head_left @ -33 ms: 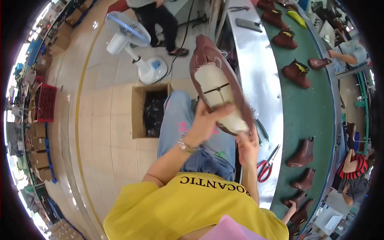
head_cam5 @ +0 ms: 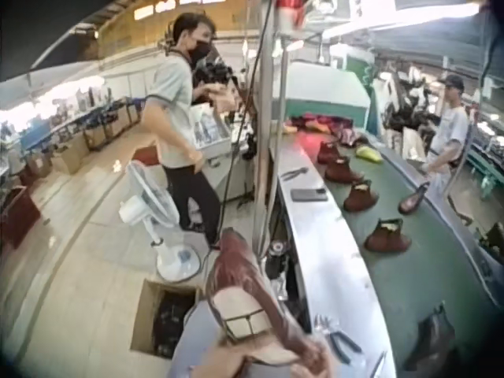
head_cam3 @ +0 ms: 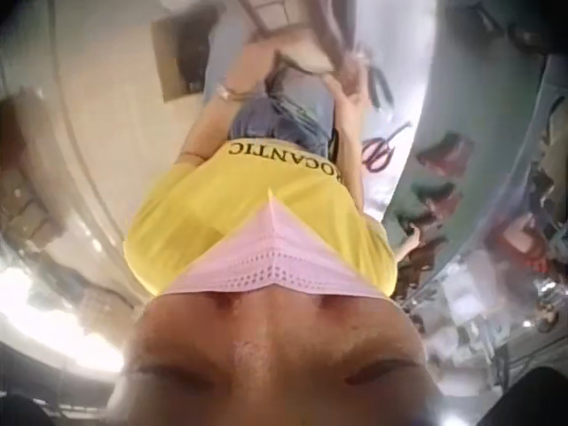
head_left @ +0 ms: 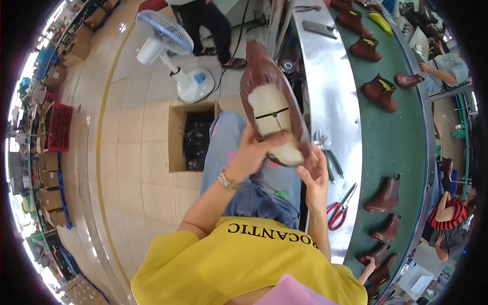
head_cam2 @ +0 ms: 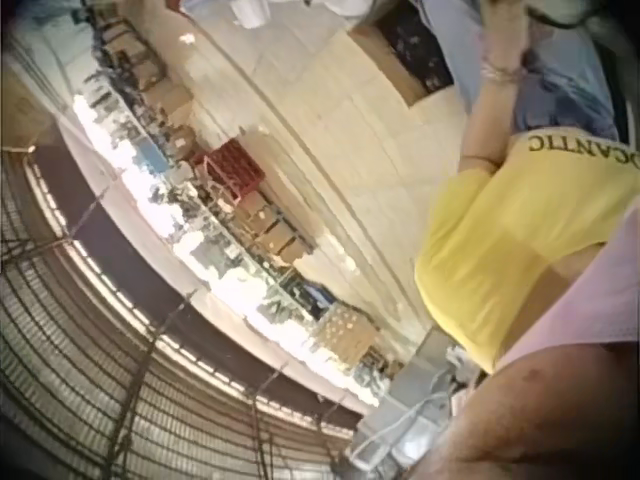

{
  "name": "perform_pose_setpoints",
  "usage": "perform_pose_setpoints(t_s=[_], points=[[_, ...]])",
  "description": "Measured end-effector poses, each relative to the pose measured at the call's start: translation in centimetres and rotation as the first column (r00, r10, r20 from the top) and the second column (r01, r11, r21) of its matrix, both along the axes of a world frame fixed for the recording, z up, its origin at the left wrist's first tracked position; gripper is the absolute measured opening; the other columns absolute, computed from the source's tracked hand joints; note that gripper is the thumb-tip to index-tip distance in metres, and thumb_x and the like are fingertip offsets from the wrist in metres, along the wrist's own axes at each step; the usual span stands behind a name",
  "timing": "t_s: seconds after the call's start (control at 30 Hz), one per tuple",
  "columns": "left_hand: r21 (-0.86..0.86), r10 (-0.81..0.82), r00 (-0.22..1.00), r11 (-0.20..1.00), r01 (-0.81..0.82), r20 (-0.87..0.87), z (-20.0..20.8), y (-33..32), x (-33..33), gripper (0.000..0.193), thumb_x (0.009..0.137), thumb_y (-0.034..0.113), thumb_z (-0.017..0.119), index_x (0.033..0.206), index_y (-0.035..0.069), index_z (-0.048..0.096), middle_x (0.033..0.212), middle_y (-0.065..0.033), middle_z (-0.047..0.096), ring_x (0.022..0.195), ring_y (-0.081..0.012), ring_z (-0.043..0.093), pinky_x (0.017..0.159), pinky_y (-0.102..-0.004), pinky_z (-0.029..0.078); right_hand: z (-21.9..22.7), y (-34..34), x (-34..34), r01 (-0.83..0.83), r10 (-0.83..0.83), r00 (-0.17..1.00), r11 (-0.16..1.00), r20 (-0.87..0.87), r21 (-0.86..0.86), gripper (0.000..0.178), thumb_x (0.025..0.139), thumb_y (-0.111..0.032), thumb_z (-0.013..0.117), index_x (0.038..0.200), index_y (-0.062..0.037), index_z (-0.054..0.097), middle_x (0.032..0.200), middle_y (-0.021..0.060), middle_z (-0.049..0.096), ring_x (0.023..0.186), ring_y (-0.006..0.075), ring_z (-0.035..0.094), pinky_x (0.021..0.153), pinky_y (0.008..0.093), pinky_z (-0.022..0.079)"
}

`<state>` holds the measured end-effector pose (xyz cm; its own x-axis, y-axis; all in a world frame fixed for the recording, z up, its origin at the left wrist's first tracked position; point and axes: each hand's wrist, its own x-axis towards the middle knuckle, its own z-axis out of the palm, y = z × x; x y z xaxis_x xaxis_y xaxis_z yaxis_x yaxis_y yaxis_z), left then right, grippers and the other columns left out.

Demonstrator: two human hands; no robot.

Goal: Finishing and inspecting leather boots on a production line, trimming excess material and checking seams.

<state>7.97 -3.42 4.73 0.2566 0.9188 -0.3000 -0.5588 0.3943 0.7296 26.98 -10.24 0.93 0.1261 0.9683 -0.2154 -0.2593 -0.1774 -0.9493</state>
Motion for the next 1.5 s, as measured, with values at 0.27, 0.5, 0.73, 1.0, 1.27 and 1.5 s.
perform_pose_setpoints(t_s=[0.27, 0.5, 0.73, 1.0, 1.27, 1.5], points=[[0.425, 0.001, 0.837, 0.862, 0.277, -0.547, -6.4, -4.0, -7.5, 0.123, 0.064, 0.004, 0.087, 0.157, 0.010, 0.007, 0.159, -0.0135, 0.025, 0.143, -0.0223, 0.032, 0.115, -0.0347, 0.028, 4.3, 2.7, -6.7, -0.498, 0.087, 0.727, 0.750, 0.681, 0.436, 0.077, 0.070, -0.005, 0.078, 0.140, 0.0005, 0.047, 0.137, 0.0223, 0.053, 0.122, 0.0375, 0.056, 0.100, 0.0376, 0.047], [0.398, -0.122, 0.863, 0.850, 0.346, -0.490, -10.7, -5.9, -7.6, 0.121, 0.062, 0.000, 0.084, 0.157, 0.008, 0.009, 0.160, -0.0121, 0.024, 0.145, -0.0205, 0.027, 0.116, -0.0339, 0.026, 1.0, -0.5, -5.7, -0.534, 0.083, 0.655, 0.753, 0.751, 0.383, 0.076, 0.071, -0.006, 0.077, 0.140, 0.0008, 0.047, 0.136, 0.0235, 0.054, 0.121, 0.0381, 0.057, 0.097, 0.0385, 0.049], [0.346, -0.181, 0.852, 0.858, 0.381, -0.491, -10.5, -6.1, -7.1, 0.121, 0.063, 0.005, 0.086, 0.156, 0.006, 0.010, 0.161, -0.0127, 0.021, 0.145, -0.0200, 0.027, 0.115, -0.0327, 0.029, 0.8, -0.9, -5.1, -0.523, 0.114, 0.657, 0.781, 0.745, 0.341, 0.078, 0.070, -0.014, 0.082, 0.139, 0.0013, 0.049, 0.135, 0.0242, 0.054, 0.121, 0.0371, 0.058, 0.098, 0.0383, 0.049], [-0.005, -0.304, 0.841, 0.941, 0.338, -0.448, -2.5, -6.0, -7.9, 0.087, 0.080, 0.034, 0.081, 0.147, -0.002, 0.038, 0.138, -0.0125, 0.052, 0.126, -0.0155, 0.047, 0.108, -0.0302, 0.034, 1.2, 1.0, -3.2, -0.609, 0.241, 0.683, 0.708, 0.690, 0.356, 0.063, 0.073, -0.020, 0.082, 0.126, 0.0012, 0.058, 0.117, 0.0208, 0.061, 0.110, 0.0368, 0.060, 0.096, 0.0400, 0.048], [-0.012, -0.319, 0.805, 0.932, 0.362, -0.501, -2.3, -6.9, -6.8, 0.083, 0.081, 0.035, 0.080, 0.142, -0.006, 0.042, 0.132, -0.0130, 0.058, 0.123, -0.0166, 0.052, 0.106, -0.0311, 0.038, -1.1, 6.1, -8.2, -0.381, 0.193, 0.864, 0.854, 0.464, 0.354, 0.016, 0.075, -0.014, 0.074, 0.082, -0.0072, 0.061, 0.080, 0.0053, 0.060, 0.080, 0.0248, 0.056, 0.075, 0.0341, 0.043], [-0.141, -0.493, 0.550, 0.817, 0.559, -0.674, 0.4, -5.7, -6.9, 0.061, 0.082, 0.023, 0.080, 0.127, -0.009, 0.053, 0.121, -0.0124, 0.061, 0.119, -0.0170, 0.054, 0.105, -0.0326, 0.040, -1.8, 5.0, -9.7, -0.370, 0.190, 0.871, 0.860, 0.454, 0.350, 0.015, 0.070, -0.007, 0.068, 0.073, -0.0070, 0.054, 0.072, 0.0048, 0.056, 0.072, 0.0261, 0.055, 0.068, 0.0360, 0.045]])
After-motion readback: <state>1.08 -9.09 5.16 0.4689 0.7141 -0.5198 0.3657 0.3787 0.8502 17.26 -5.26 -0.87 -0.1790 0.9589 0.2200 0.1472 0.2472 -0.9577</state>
